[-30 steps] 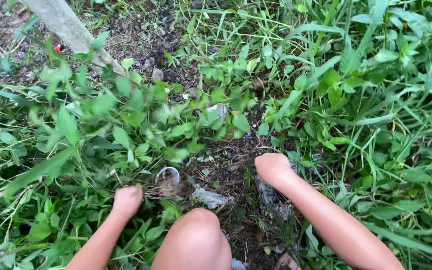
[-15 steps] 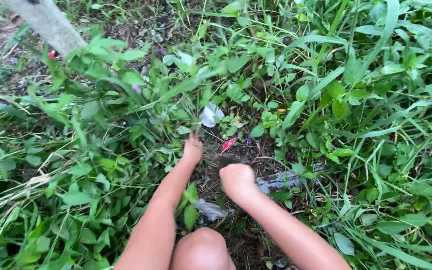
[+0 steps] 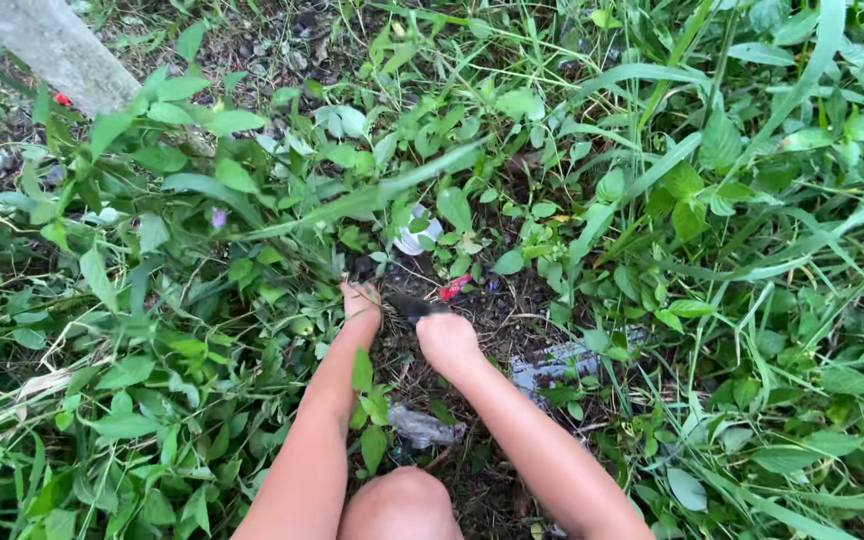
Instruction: The person clears overgrown weeds and small plants from the base of a tree and along a concrete wall by hand and using a knife to cut through stems.
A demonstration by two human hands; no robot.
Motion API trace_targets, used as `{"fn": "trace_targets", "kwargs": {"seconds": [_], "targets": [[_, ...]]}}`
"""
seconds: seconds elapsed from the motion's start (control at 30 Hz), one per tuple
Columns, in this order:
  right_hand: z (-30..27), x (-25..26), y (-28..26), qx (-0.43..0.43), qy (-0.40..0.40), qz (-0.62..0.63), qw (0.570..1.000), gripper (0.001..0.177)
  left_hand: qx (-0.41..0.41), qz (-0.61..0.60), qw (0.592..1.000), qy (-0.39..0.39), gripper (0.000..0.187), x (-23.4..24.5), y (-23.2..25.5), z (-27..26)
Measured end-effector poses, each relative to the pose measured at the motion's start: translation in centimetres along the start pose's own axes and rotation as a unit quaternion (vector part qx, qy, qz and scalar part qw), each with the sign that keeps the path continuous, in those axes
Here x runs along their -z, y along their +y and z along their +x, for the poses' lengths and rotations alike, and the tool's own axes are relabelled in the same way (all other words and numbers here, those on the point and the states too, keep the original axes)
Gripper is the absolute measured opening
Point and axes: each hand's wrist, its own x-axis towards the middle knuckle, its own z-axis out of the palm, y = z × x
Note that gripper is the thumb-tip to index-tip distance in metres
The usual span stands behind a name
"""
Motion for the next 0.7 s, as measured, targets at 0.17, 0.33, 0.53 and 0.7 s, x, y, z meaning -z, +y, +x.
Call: {"fn": "trace_targets", "kwargs": {"seconds": [0.17, 0.33, 0.53, 0.7], "targets": [[3.6, -0.2, -0.6, 0.026, -0.071, -0.011, 0.997, 0.018, -0.005, 0.008, 1.0, -0.014, 0.029, -0.3, 0.8, -1.1], [3.3, -1.1, -2.1, 0.023, -0.093, -0.023, 0.995, 0.019, -0.034, 0.032, 0.999, -0.026, 0.031, 0.3, 1.2, -1.3], [1.6, -5.2, -5.6, -0.032, -0.055, -0.063, 0.996, 0.015, -0.095, 0.064, 0.987, 0.117, 0.028, -2.9, 0.6, -1.4], [1.5, -8.0, -4.3, -0.104, -0.023, -0.029, 0.994, 0.021, -0.064, -0.145, 0.957, 0.243, 0.025, -2.9, 0.9, -2.6]]}}
